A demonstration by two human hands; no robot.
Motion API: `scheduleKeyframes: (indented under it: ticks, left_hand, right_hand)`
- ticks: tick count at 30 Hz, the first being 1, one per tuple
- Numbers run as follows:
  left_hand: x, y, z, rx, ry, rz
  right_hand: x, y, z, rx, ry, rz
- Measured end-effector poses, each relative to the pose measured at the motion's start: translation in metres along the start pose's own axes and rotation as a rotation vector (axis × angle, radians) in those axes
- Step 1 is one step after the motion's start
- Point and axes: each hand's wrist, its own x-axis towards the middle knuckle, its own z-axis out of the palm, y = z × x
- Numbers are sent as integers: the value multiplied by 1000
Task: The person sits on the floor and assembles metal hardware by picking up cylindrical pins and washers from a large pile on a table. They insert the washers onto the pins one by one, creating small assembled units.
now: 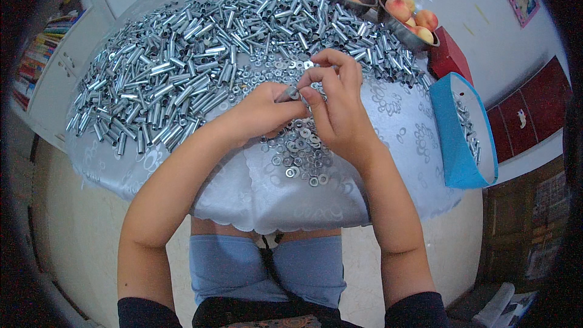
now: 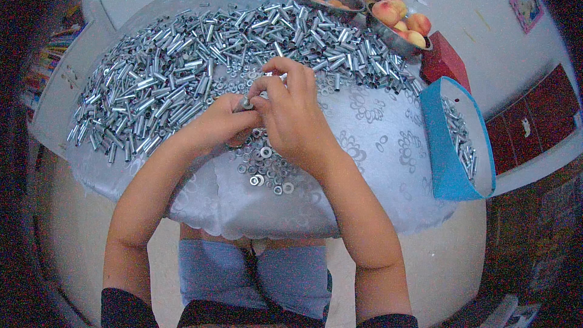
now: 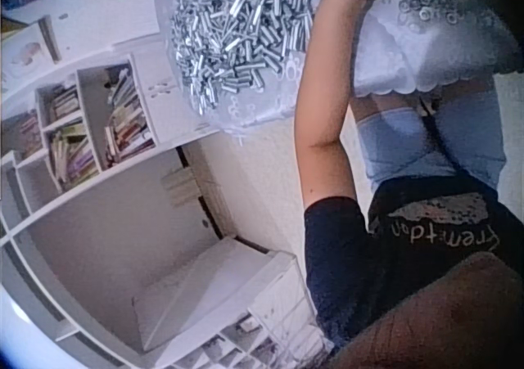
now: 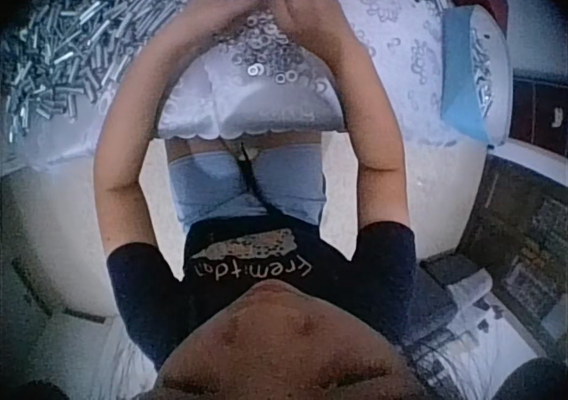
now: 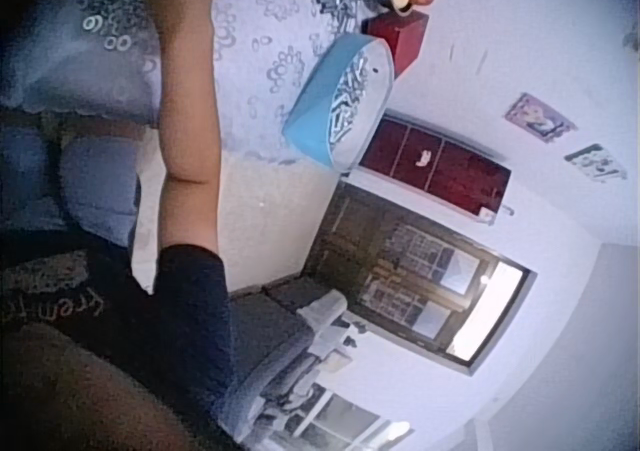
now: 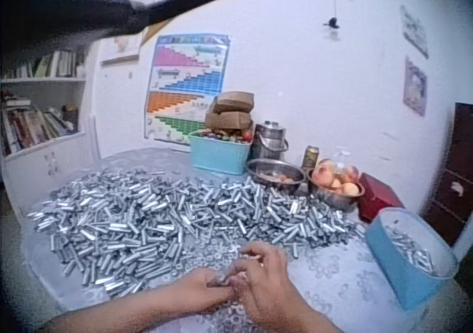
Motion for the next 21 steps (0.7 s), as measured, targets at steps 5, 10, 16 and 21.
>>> scheduleKeyframes:
  ticks: [5,10,16,21]
  left_hand:
    - [-3,3,-1,-8,-16,20]
    - [-3,3,-4,-2,-1,34]
    - [-5,11,-5,-90,86,53]
    - [-5,12,-8,-149,163,50]
  right_hand:
    - [-2,2,-1,146,9,29]
    - [0,4,-3,152,54,20]
    - [1,21,-6,139,200,226]
    - [-7,49,5,-73,-10,168]
